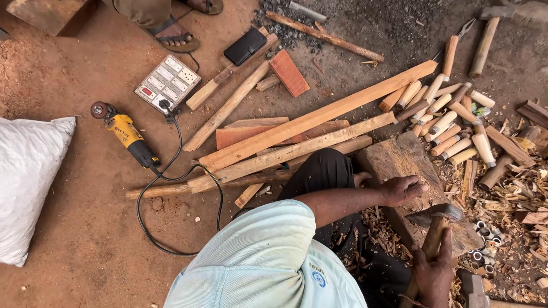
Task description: Shaping and carving wooden handles using a hammer and a small carving tool in an outdoor workshop.
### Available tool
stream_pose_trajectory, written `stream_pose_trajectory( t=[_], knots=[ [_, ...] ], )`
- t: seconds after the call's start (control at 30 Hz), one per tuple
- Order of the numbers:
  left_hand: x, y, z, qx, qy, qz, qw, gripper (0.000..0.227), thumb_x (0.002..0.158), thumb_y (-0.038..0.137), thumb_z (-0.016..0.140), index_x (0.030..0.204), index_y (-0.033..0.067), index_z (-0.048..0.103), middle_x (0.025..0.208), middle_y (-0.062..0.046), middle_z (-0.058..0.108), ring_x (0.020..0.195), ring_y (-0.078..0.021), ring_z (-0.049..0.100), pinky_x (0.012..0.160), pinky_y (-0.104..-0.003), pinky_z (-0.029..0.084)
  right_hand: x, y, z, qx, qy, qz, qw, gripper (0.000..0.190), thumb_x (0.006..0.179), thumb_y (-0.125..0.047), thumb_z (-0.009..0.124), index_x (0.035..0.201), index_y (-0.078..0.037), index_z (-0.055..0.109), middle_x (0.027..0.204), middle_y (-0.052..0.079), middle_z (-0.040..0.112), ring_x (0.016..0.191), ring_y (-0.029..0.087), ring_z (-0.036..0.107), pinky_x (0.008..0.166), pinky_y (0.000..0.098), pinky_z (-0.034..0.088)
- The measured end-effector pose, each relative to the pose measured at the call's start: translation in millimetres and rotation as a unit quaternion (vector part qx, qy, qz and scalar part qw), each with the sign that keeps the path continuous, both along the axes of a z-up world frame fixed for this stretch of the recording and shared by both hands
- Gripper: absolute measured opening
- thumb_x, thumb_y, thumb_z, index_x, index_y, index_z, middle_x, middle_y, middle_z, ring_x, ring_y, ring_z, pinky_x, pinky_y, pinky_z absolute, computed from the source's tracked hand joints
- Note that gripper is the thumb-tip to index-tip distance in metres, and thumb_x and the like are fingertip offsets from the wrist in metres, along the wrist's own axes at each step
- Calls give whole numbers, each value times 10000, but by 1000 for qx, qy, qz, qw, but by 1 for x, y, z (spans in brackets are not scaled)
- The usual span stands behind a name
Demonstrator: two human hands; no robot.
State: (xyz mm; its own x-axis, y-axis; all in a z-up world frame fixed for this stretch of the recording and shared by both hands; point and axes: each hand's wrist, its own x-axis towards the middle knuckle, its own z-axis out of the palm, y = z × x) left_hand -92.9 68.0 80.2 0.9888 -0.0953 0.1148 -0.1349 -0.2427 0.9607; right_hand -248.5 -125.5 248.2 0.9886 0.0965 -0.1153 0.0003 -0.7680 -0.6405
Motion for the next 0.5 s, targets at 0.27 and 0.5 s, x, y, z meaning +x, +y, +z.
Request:
stream_pose_trajectory(
  t=[0.27, 0.5],
  knots=[
    [5, 5, 6, -71, 15, -38, 997, 686, 978, 733, 357, 1002, 88, 588, 720, -49, 646, 614, -191, 656, 686, -413, 565, 15, -13, -32, 29, -96, 57, 993, 988, 877, -121, 766, 1710, -28, 243, 1546, 290, 536, 1126, 352, 679, 853, 422, 571],
    [17, 3, -9, -150, 34, -31, 988, 635, 1035, 668, 413, 1102, 60, 582, 911, -111, 742, 953, -218, 757, 877, -373, 587, -1, 3, -18, 45, -81, 17, 996, 920, 913, 34, 713, 1708, -22, 254, 1601, 256, 505, 1173, 314, 677, 866, 362, 600]
  ],
)
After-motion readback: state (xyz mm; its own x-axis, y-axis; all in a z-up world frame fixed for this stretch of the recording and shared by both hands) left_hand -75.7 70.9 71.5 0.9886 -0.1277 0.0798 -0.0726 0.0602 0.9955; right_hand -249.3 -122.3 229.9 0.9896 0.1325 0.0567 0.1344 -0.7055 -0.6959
